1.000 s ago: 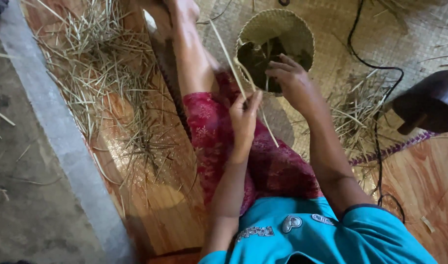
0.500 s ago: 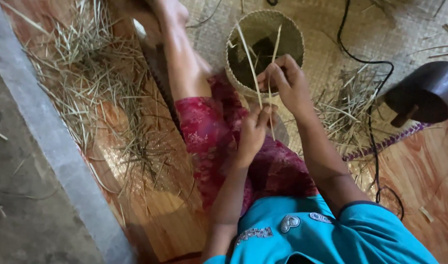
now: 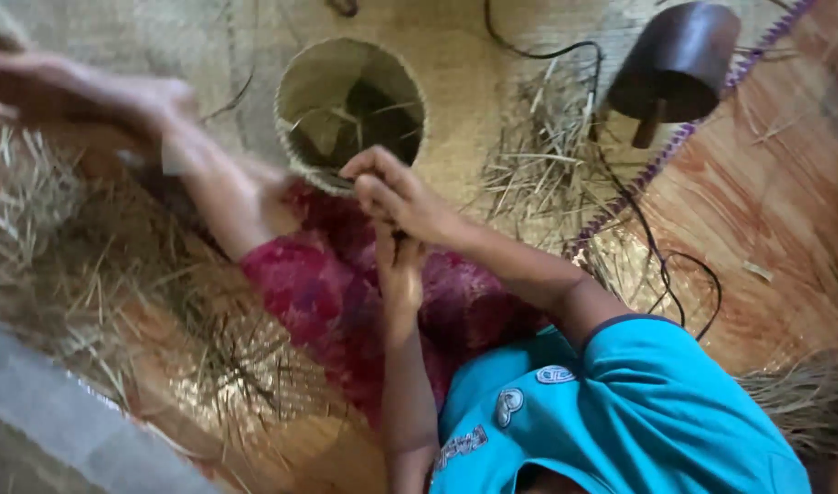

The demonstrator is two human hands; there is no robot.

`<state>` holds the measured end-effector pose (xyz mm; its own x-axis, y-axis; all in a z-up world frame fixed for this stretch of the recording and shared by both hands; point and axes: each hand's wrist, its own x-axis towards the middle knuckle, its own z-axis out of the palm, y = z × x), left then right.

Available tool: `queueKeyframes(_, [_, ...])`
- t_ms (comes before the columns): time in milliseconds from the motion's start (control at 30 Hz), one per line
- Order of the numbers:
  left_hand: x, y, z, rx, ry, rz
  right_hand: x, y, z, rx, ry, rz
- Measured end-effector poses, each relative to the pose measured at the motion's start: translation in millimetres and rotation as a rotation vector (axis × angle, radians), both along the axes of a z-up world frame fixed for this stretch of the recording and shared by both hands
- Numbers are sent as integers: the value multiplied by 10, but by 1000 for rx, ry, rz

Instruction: The person is preparing natural fibers for weaving by sorting, aligning, and bundling dried straw, occasionally using scissors to trim the material.

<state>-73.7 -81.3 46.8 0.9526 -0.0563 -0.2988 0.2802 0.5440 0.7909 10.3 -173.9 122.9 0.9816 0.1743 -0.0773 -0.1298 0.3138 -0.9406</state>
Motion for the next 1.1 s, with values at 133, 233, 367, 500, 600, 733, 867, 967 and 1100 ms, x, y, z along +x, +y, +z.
queueKeyframes(133, [5,-88,172,324,100,-80,44,-267,26,28,-42,0])
queueKeyframes(233, [41,-133,281,406,72,-182,236,-718,-49,88,78,-93])
queueKeyframes(367, [103,46,232,17,172,-229,427,-1388,-160,-325,220,-427])
queueKeyframes(500, [370,273,513,-170,-43,-225,408,-2412,-1623,-490,-37,-756])
queueKeyframes(600, [570,494,583,-206,-112,-130,278,-2685,-2083,-1630,21,-793])
queueKeyframes(733, [746,739,406,-398,-235,-79,202,-2336,-2040,-1442,579,-616])
queueKeyframes(867, [759,896,83,-439,-149,76,274,-1834,-2201,-1529,471,-370])
queueKeyframes(967, [708,976,-35,-465,-125,122,313,-1605,-2328,-1797,120,-512])
queueKeyframes(1100, [653,1037,-55,-494,-152,164,240,-1848,-2209,-1732,138,-445])
